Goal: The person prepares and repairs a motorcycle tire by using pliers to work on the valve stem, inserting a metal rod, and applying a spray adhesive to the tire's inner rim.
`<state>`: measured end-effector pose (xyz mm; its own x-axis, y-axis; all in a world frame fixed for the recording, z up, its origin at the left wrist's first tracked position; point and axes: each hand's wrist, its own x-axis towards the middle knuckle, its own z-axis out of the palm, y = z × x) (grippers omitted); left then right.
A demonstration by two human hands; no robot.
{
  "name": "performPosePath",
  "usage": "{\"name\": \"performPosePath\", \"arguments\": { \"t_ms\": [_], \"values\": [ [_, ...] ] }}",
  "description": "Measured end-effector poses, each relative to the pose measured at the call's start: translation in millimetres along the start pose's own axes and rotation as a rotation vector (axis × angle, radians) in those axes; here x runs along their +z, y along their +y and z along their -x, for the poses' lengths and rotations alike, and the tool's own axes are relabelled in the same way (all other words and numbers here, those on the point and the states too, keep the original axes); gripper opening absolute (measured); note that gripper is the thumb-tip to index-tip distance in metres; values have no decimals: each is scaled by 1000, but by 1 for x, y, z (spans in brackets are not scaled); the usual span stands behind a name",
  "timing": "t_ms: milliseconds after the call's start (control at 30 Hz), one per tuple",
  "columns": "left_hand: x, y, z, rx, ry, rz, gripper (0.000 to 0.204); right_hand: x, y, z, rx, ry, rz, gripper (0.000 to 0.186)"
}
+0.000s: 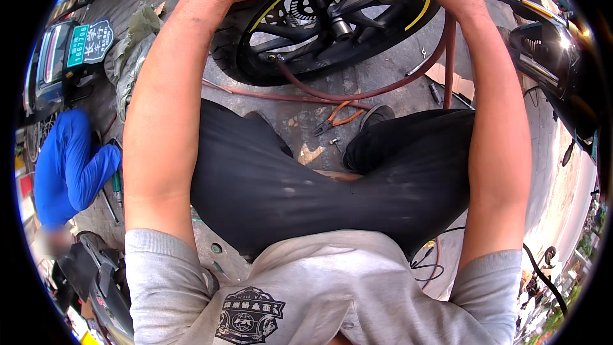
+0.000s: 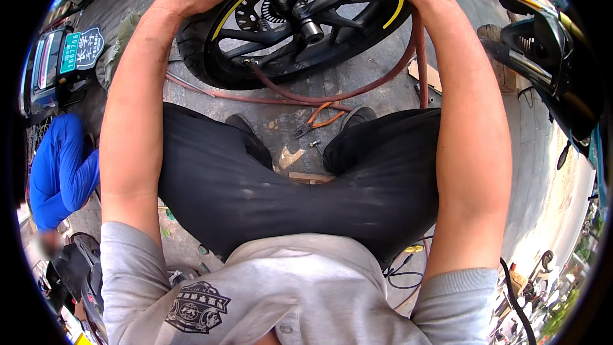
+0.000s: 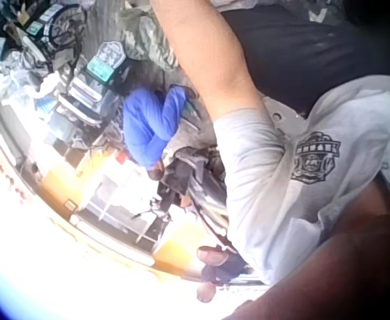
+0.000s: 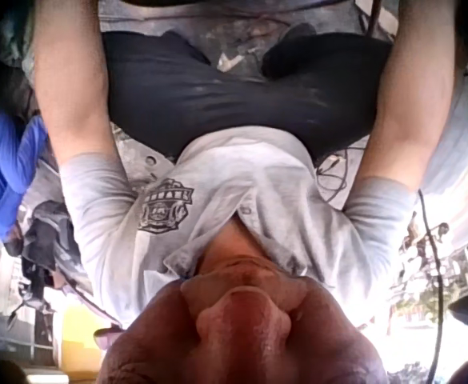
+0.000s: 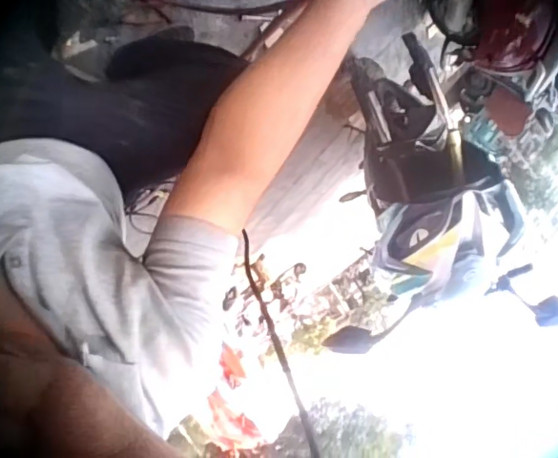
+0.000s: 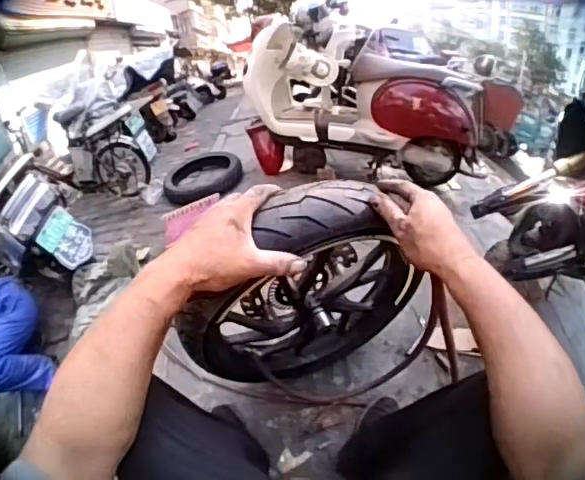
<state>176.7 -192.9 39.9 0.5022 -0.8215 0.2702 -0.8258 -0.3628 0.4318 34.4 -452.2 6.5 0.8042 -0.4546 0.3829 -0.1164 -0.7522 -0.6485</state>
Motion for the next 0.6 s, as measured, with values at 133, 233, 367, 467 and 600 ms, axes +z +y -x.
{"name": "performPosePath", "arguments": {
  "t_ms": [133,233,367,467,600],
  "values": [
    [2,-10,-1,30,13,32,100,0,-10,9,-100,9,22,44],
    [-1,-8,2,17,-16,54,100,4,0,4,-47,13,42,46],
    [2,-17,5,70,20,6,105,4,-2,5,-40,20,48,46],
    [0,-15,5,48,30,-31,106,0,-20,16,-39,10,13,47],
    [-2,-9,-1,45,8,-8,105,1,-4,9,1,35,48,48]
  ]
}}
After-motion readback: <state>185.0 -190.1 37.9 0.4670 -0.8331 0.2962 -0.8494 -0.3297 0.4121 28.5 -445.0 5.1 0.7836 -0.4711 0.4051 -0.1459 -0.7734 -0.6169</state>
